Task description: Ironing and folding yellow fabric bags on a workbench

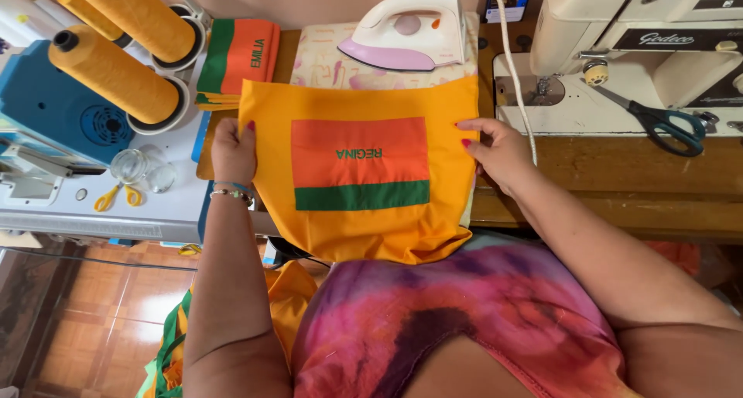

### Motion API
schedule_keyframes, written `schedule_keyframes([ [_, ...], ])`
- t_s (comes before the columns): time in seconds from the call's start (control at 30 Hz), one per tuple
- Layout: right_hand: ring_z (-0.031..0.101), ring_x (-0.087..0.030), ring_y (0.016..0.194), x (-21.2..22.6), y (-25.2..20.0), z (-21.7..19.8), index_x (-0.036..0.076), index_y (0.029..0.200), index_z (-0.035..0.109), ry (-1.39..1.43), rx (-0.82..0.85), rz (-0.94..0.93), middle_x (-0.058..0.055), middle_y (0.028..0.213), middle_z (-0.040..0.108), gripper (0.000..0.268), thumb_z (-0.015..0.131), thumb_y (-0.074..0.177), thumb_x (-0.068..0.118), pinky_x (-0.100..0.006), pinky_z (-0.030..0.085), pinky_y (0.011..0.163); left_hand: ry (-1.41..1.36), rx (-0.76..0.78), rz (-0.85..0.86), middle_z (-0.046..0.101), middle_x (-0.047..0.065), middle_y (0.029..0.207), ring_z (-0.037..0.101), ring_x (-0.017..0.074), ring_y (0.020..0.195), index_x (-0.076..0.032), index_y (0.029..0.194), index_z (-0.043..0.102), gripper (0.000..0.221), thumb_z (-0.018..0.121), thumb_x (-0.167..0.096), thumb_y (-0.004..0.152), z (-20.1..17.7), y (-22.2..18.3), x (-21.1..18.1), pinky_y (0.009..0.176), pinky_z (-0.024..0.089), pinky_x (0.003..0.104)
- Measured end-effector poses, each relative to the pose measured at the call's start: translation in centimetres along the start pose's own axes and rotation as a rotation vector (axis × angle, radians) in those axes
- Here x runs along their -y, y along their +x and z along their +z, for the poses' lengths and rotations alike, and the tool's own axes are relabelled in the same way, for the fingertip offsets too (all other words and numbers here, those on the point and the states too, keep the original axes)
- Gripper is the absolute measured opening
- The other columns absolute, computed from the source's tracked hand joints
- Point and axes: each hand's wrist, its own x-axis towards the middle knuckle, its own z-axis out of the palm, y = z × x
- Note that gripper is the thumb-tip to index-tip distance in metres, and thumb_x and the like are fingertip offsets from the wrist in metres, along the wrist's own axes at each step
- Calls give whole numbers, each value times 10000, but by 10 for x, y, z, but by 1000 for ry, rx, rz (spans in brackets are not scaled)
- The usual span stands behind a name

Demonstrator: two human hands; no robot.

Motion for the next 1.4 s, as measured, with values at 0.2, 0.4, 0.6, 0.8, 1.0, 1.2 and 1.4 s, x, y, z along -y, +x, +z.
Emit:
schedule_keyframes([
  [0.2, 610, -382, 1223, 34, 27, 23, 143, 1332, 717, -344, 6, -248, -160, 1232, 650, 420, 667, 936, 12, -472, 500, 1028, 114, -274, 127, 664, 166, 845, 706, 403, 878, -135, 1053, 597, 157, 601, -285, 1094, -35, 3, -23, 733, 568, 486],
  [0.4, 524, -448, 1338, 39, 19, 58, 87, 1416, 598, -168, 63, -88, -256, 1386, 602, 452, 586, 972, -2, -524, 432, 1125, 776, -199, 28, 679, 158, 953, 728, 454, 885, -179, 1242, 469, 224, 525, -265, 1043, -38, -20, -42, 753, 587, 562],
  [0.6, 699, -262, 1043, -21, 13, 21, 213, 1152, 705, -587, 59, -246, -34, 1063, 698, 313, 740, 862, 99, -406, 549, 941, 717, 30, 412, 575, 234, 1389, 492, 426, 1340, -39, 1445, 534, 523, 680, -195, 967, 18, -53, -92, 1151, 358, 493],
  [0.8, 717, -277, 861, -18, -5, 28, 177, 1010, 749, -619, 148, -410, -35, 880, 682, 188, 806, 832, 152, -387, 586, 740, 116, 396, 592, 696, 55, 1282, 638, 331, 1237, -203, 1329, 674, 398, 671, -193, 931, 156, -72, -122, 1066, 507, 470],
  [1.0, 715, -340, 888, 20, -19, 41, 179, 1062, 719, -748, 196, -435, -57, 908, 671, 289, 821, 820, 299, -472, 581, 737, 219, 385, 895, 627, 87, 1404, 552, 331, 1361, -159, 1353, 661, 456, 714, -230, 906, 209, -78, -123, 1156, 442, 437],
  [1.2, 722, -393, 929, 42, -13, 60, 156, 1121, 656, -1036, 240, -268, -85, 1048, 674, 416, 698, 893, 501, -554, 570, 780, 177, 359, 922, 613, 91, 1428, 530, 334, 1386, -153, 1383, 642, 428, 659, -228, 962, 202, -82, -123, 1178, 412, 444],
  [1.4, 722, -408, 989, 23, 6, 65, 160, 1055, 674, -1156, 305, -156, -95, 1070, 696, 346, 617, 948, 484, -570, 567, 817, 156, 378, 892, 582, 99, 1470, 501, 340, 1415, -143, 1405, 618, 422, 631, -258, 999, 196, -83, -126, 1184, 409, 461],
])
